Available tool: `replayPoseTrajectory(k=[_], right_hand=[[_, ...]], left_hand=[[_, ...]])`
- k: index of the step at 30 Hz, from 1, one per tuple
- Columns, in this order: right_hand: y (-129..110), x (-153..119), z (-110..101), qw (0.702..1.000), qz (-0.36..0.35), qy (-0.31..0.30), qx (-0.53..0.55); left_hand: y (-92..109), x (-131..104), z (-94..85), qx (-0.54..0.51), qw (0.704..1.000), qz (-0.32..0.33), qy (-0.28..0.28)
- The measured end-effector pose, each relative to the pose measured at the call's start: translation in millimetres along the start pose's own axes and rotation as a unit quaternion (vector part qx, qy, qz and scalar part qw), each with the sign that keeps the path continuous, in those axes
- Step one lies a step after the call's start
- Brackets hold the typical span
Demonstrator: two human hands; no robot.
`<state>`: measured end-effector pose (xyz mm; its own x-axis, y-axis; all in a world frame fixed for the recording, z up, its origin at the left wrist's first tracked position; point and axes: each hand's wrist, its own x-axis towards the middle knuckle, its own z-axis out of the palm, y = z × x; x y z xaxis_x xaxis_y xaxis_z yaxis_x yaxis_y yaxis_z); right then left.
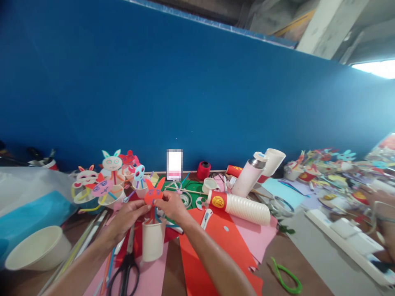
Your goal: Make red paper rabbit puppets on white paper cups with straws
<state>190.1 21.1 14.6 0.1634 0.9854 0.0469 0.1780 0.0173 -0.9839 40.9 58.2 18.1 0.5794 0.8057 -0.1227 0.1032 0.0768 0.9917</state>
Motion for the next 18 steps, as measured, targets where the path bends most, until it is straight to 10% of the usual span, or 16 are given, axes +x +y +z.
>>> replayPoseTrajectory(k=[18], right_hand=[[-12, 7, -29, 0.996, -0.018, 0.059, 0.062]], left_hand=[[2, 4, -13.7, -0.059, 0.99, 0.03, 0.125]])
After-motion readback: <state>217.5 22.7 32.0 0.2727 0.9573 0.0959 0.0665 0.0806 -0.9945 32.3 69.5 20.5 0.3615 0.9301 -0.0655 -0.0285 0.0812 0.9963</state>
